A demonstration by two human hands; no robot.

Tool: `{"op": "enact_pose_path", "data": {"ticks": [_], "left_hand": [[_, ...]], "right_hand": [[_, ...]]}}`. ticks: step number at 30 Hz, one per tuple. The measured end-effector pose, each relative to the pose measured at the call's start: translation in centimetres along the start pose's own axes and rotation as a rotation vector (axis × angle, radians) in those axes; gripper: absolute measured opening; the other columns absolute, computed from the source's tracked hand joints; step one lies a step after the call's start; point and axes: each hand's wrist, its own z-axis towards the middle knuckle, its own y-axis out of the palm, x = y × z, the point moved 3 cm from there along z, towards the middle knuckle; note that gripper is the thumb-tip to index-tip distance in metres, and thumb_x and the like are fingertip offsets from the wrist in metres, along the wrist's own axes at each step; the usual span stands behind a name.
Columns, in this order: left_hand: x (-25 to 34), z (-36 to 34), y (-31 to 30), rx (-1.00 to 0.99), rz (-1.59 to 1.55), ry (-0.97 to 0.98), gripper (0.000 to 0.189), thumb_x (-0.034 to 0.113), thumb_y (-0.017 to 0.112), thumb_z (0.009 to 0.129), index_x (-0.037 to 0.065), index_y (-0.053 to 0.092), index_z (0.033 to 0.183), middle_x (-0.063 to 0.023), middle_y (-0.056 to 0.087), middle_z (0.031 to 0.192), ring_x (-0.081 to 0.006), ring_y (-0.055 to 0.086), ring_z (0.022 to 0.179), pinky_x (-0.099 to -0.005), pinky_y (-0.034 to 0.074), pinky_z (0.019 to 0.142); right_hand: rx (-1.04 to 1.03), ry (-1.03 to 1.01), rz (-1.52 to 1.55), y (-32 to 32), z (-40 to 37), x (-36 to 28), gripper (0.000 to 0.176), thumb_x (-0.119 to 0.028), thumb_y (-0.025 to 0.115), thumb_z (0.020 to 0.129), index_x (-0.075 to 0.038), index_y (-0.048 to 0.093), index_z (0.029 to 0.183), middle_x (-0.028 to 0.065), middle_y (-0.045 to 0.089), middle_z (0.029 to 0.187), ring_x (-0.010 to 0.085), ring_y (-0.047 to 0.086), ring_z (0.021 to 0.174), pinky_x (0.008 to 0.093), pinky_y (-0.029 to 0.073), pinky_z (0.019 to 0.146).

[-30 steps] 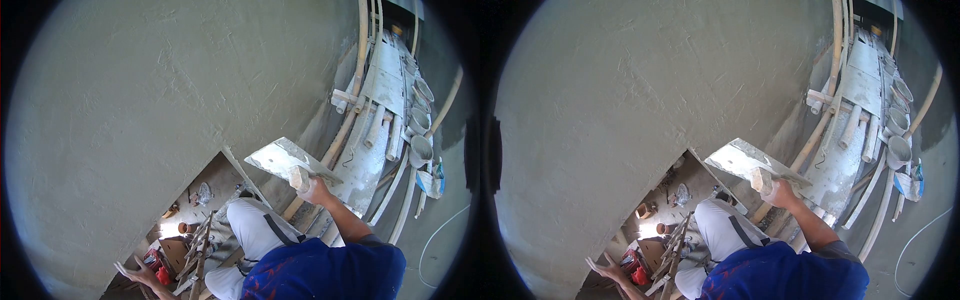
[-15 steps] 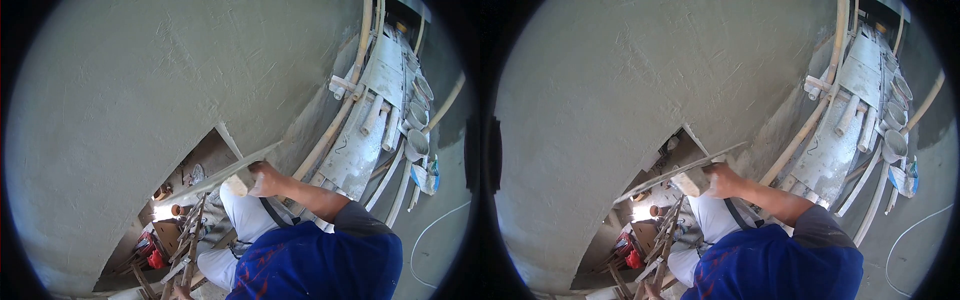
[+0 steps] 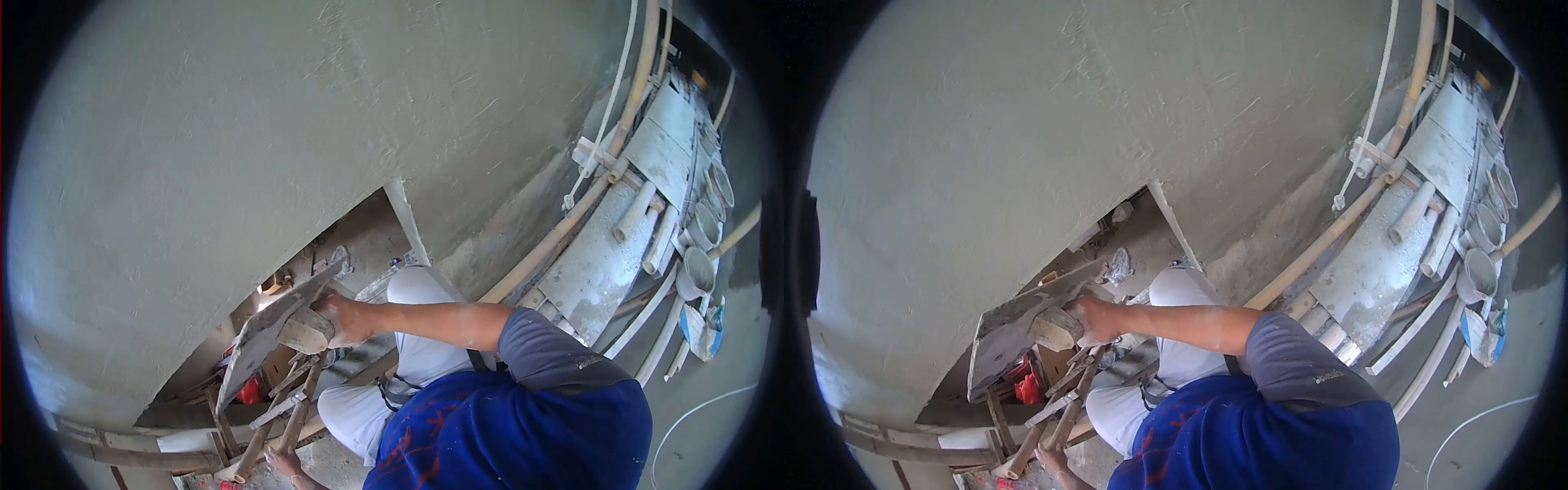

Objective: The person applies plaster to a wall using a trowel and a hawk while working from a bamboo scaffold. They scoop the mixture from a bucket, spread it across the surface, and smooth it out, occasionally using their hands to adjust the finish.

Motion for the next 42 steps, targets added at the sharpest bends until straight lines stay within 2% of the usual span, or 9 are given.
{"op": "enact_pose_path", "data": {"ticks": [4, 6, 9, 10, 13, 19, 26, 37, 42], "left_hand": [[-1.3, 2.2, 1.4, -0.118, 0.030, -0.060, 0.078, 0.042, 0.073, 0.069, 0.008, 0.044, 0.132, -0.0238, 0.042, 0.134, -0.0388, 0.033, 0.129, -0.0495, 0.032, 0.103], [-0.4, 2.2, 0.5, -0.157, 0.023, -0.089, 0.076, 0.042, 0.073, 0.070, 0.009, 0.045, 0.132, -0.0264, 0.042, 0.132, -0.0406, 0.034, 0.127, -0.0494, 0.031, 0.103], [0.3, 1.4, -0.4, -0.160, -0.059, -0.051, 0.074, 0.043, 0.072, 0.071, 0.010, 0.046, 0.132, -0.0301, 0.043, 0.129, -0.0432, 0.035, 0.124, -0.0490, 0.030, 0.104], [-0.7, 1.7, 0.8, -0.071, -0.047, 0.032, 0.071, 0.043, 0.071, 0.072, 0.009, 0.047, 0.130, -0.0295, 0.046, 0.125, -0.0436, 0.039, 0.120, -0.0491, 0.032, 0.102], [-0.9, 1.6, 0.9, 0.001, -0.038, 0.040, 0.069, 0.043, 0.070, 0.072, 0.005, 0.049, 0.126, -0.0278, 0.053, 0.115, -0.0429, 0.049, 0.108, -0.0489, 0.038, 0.094], [-2.3, 4.8, 1.6, 0.071, -0.107, -0.035, 0.062, 0.050, 0.065, 0.073, 0.001, 0.059, 0.111, -0.0211, 0.063, 0.100, -0.0366, 0.061, 0.092, -0.0442, 0.049, 0.078], [-1.3, 6.1, 2.2, -0.115, 0.114, -0.020, 0.056, 0.058, 0.064, 0.072, 0.007, 0.064, 0.094, -0.0176, 0.066, 0.093, -0.0352, 0.064, 0.088, -0.0443, 0.051, 0.074], [-0.8, 5.5, 0.8, -0.184, 0.023, -0.098, 0.058, 0.060, 0.062, 0.073, 0.008, 0.065, 0.100, -0.0175, 0.067, 0.095, -0.0352, 0.064, 0.089, -0.0446, 0.051, 0.075], [-2.2, 6.2, 3.2, -0.115, 0.056, 0.032, 0.056, 0.059, 0.066, 0.069, 0.007, 0.066, 0.089, -0.0175, 0.067, 0.086, -0.0346, 0.065, 0.082, -0.0442, 0.052, 0.067]], "right_hand": [[-0.087, 0.219, -0.097, 1.8, 0.2, 1.6, 0.048, -0.018, 0.076, 0.066, 0.001, 0.059, 0.107, 0.0164, 0.061, 0.108, 0.0260, 0.058, 0.102, 0.0342, 0.043, 0.091], [-0.119, 0.133, 0.002, 3.8, 1.1, 6.1, 0.042, -0.018, 0.075, 0.066, 0.000, 0.061, 0.102, 0.0152, 0.066, 0.099, 0.0254, 0.062, 0.092, 0.0340, 0.047, 0.086], [-0.072, 0.054, -0.237, 4.6, 1.5, 9.1, 0.039, -0.020, 0.074, 0.067, -0.002, 0.064, 0.100, 0.0132, 0.068, 0.088, 0.0261, 0.064, 0.081, 0.0350, 0.049, 0.081], [-0.011, 0.058, -0.130, 4.9, 1.6, 9.7, 0.044, -0.023, 0.075, 0.061, -0.002, 0.063, 0.097, 0.0245, 0.064, 0.084, 0.0382, 0.062, 0.081, 0.0413, 0.049, 0.074], [0.010, 0.195, -0.506, 3.7, 1.6, 7.6, 0.047, -0.027, 0.075, 0.062, -0.002, 0.063, 0.100, 0.0239, 0.064, 0.088, 0.0379, 0.062, 0.085, 0.0418, 0.049, 0.077], [-0.025, 0.353, -0.435, 4.9, -1.6, 14.7, 0.051, -0.028, 0.077, 0.066, -0.003, 0.062, 0.107, 0.0201, 0.065, 0.098, 0.0328, 0.062, 0.093, 0.0377, 0.048, 0.083], [0.045, 0.429, -0.361, 7.8, -6.2, 12.7, 0.044, -0.023, 0.075, 0.068, -0.003, 0.062, 0.104, 0.0197, 0.065, 0.097, 0.0359, 0.061, 0.092, 0.0397, 0.048, 0.080], [-0.008, 0.411, -0.504, 8.4, -8.1, 11.7, 0.040, -0.018, 0.078, 0.066, -0.004, 0.064, 0.101, 0.0157, 0.067, 0.095, 0.0309, 0.064, 0.090, 0.0371, 0.050, 0.080], [0.102, 0.333, -0.565, 8.1, -8.8, 10.9, 0.034, -0.023, 0.075, 0.070, -0.006, 0.065, 0.097, 0.0175, 0.066, 0.088, 0.0352, 0.064, 0.083, 0.0411, 0.051, 0.072]]}}
